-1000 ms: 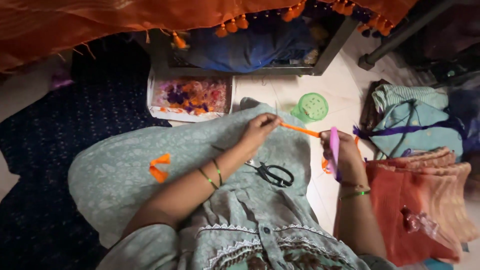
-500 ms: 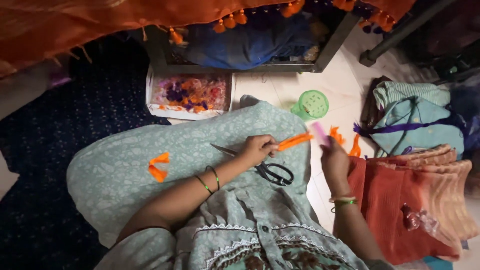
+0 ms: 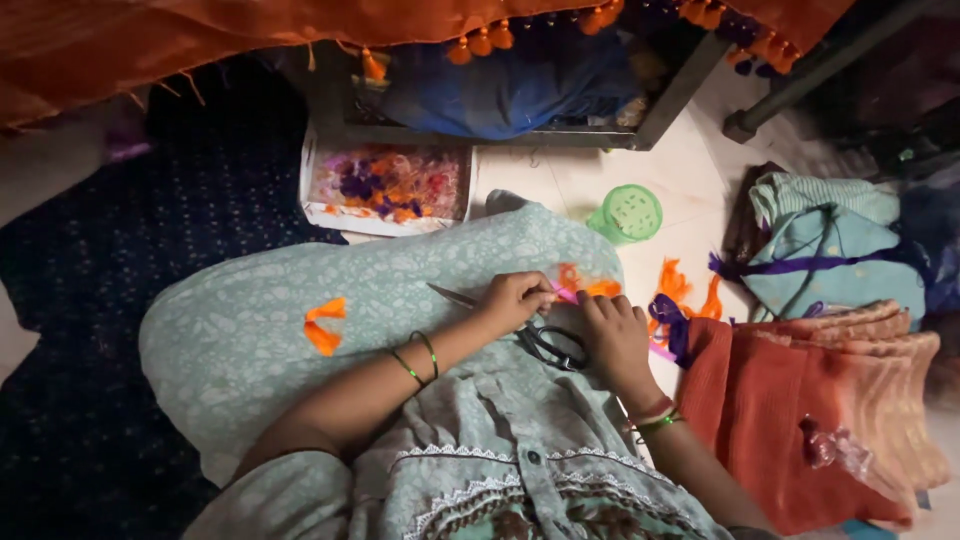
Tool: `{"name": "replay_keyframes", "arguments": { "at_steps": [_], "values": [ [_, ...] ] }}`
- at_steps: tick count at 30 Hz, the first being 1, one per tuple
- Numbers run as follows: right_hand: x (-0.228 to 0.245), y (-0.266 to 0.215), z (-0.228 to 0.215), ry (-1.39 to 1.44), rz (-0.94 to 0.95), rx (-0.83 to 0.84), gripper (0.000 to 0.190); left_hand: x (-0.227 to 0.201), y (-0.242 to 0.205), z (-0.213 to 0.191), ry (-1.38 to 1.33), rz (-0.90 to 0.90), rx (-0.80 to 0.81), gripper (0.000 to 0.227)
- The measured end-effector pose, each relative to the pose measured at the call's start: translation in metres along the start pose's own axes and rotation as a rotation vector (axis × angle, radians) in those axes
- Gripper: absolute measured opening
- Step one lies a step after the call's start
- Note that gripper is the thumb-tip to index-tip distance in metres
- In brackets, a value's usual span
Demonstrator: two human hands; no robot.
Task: Trimming and attaching decorative tassels to the edge of a garment.
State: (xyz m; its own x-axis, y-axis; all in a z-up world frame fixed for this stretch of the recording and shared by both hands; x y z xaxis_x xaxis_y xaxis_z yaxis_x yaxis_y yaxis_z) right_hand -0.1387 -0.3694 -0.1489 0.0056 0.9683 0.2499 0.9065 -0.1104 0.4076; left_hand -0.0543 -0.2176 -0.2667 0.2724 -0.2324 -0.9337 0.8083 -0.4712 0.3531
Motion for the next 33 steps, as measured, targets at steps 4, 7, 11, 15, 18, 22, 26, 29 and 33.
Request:
{"name": "replay_keyframes", "arguments": {
  "at_steps": [4,7,11,15,18,22,26,29,33],
  "values": [
    [-0.075,0.003,0.034,-0.022,0.139,-0.018,0.025,-0.014,0.005,-0.01,0.006,0.031,-0.062,0.009],
    [-0.113,0.011,0.043,0.542,0.548,0.198,0.028,-0.036,0.008,-0.024,0.009,0.041,-0.113,0.01],
    [-0.131,0.019,0.044,0.836,0.83,0.27,0.024,-0.094,0.02,-0.089,0.14,0.041,-0.232,0.011],
    [-0.088,0.039,0.03,0.894,0.826,0.291,0.026,-0.176,0.016,-0.158,0.383,0.183,-0.417,0.014],
    [0.009,0.06,0.014,0.753,0.489,0.47,0.03,-0.224,0.007,-0.166,0.581,0.235,-0.36,0.013],
    [0.134,0.098,-0.031,0.624,0.15,0.42,0.032,-0.248,0.0,-0.148,0.785,0.332,-0.224,0.01],
    [0.189,0.122,-0.033,0.89,-0.018,0.474,0.029,-0.257,-0.006,-0.152,0.796,0.351,-0.217,0.011],
    [0.223,0.14,-0.044,0.9,-0.186,0.407,0.013,-0.276,-0.004,-0.164,0.828,0.417,-0.268,0.019],
    [0.256,0.152,-0.05,0.928,-0.258,0.464,0.01,-0.273,0.0,-0.172,0.7,0.558,-0.244,0.038]
  ]
}}
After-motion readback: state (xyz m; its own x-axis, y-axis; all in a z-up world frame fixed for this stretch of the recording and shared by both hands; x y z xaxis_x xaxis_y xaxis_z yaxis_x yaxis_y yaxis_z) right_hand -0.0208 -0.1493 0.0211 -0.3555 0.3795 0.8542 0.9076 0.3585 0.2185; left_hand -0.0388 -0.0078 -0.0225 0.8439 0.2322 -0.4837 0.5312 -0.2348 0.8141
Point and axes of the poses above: each hand's wrist, its own y-axis towards the middle knuckle, its own z-axis out of the palm, x = y × z, the point moved 7 cm from there along y, towards the middle knuckle, and after that the axes turned 13 degrees about z, right-handed, at the moved point
